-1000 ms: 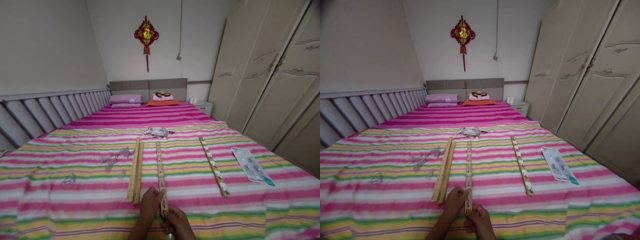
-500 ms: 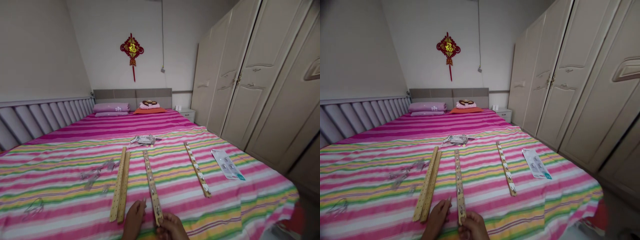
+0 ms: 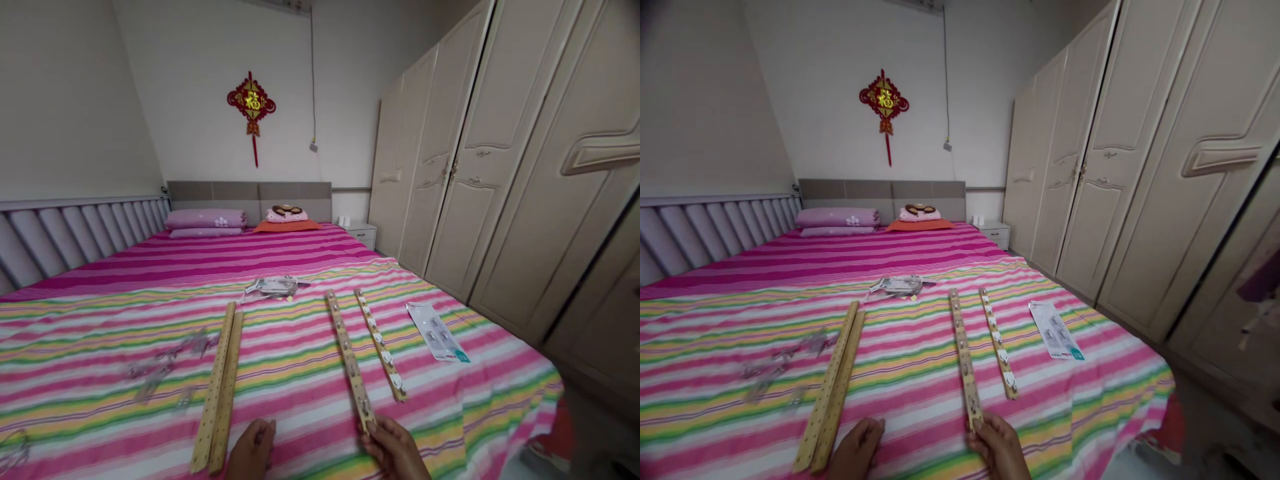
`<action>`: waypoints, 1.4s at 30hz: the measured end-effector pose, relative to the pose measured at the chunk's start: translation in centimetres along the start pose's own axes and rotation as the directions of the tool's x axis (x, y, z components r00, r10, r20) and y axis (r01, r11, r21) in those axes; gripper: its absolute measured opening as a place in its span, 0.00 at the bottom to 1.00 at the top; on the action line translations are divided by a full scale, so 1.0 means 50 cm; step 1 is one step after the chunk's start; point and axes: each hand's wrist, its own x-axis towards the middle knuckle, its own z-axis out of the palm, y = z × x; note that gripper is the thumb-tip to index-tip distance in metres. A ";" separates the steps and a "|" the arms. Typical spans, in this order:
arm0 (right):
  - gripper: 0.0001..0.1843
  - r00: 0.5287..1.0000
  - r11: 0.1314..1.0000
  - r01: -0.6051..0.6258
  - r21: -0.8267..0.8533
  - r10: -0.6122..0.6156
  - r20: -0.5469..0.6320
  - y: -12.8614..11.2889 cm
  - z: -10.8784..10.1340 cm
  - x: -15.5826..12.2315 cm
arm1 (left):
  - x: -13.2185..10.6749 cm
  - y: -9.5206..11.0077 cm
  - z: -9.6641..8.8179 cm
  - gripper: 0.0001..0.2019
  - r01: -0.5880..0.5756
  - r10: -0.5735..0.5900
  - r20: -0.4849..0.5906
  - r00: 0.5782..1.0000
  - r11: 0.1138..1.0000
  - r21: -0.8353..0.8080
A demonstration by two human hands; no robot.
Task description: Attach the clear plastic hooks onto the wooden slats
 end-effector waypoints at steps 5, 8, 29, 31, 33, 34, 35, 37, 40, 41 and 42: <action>0.17 0.998 0.999 0.044 0.013 -0.044 -0.041 -0.015 -0.034 0.021 | -0.001 -0.002 0.003 0.23 -0.033 0.034 -0.018 0.999 0.998 0.047; 0.17 0.997 0.998 0.060 0.031 -0.058 -0.059 -0.027 -0.041 0.032 | -0.001 -0.002 0.003 0.22 -0.038 0.039 -0.025 0.999 0.997 0.063; 0.19 0.983 0.988 0.067 0.138 -0.042 -0.176 -0.052 -0.058 0.050 | -0.004 0.000 -0.004 0.20 -0.033 0.032 0.013 0.999 0.994 0.108; 0.20 0.981 0.989 0.063 0.134 -0.036 -0.193 -0.052 -0.060 0.049 | -0.004 -0.002 -0.003 0.20 -0.031 0.030 0.009 1.000 0.993 0.112; 0.21 0.976 0.990 0.069 0.127 -0.041 -0.214 -0.054 -0.064 0.049 | -0.004 -0.001 -0.002 0.19 -0.021 0.020 0.011 1.000 0.993 0.115; 0.21 0.974 0.990 0.075 0.120 -0.046 -0.223 -0.056 -0.066 0.049 | -0.004 -0.001 -0.003 0.20 -0.015 0.013 0.016 1.000 0.994 0.113; 0.21 0.971 0.990 0.081 0.113 -0.052 -0.233 -0.057 -0.067 0.049 | -0.004 0.000 -0.003 0.20 -0.008 0.006 0.022 1.000 0.994 0.110; 0.21 0.967 0.991 0.090 0.094 -0.064 -0.245 -0.062 -0.070 0.050 | -0.004 0.002 -0.004 0.21 0.003 -0.007 0.031 0.999 0.995 0.105; 0.20 0.963 0.992 0.108 0.065 -0.088 -0.253 -0.068 -0.074 0.052 | -0.005 0.005 -0.005 0.21 0.003 -0.006 0.032 0.999 0.995 0.100; 0.19 0.962 0.991 0.117 0.057 -0.099 -0.255 -0.069 -0.075 0.053 | -0.006 0.006 -0.004 0.21 0.003 -0.006 0.029 1.000 0.995 0.099; 0.19 0.961 0.991 0.124 0.051 -0.107 -0.256 -0.069 -0.076 0.053 | -0.007 0.006 -0.004 0.21 0.002 -0.004 0.024 1.000 0.995 0.099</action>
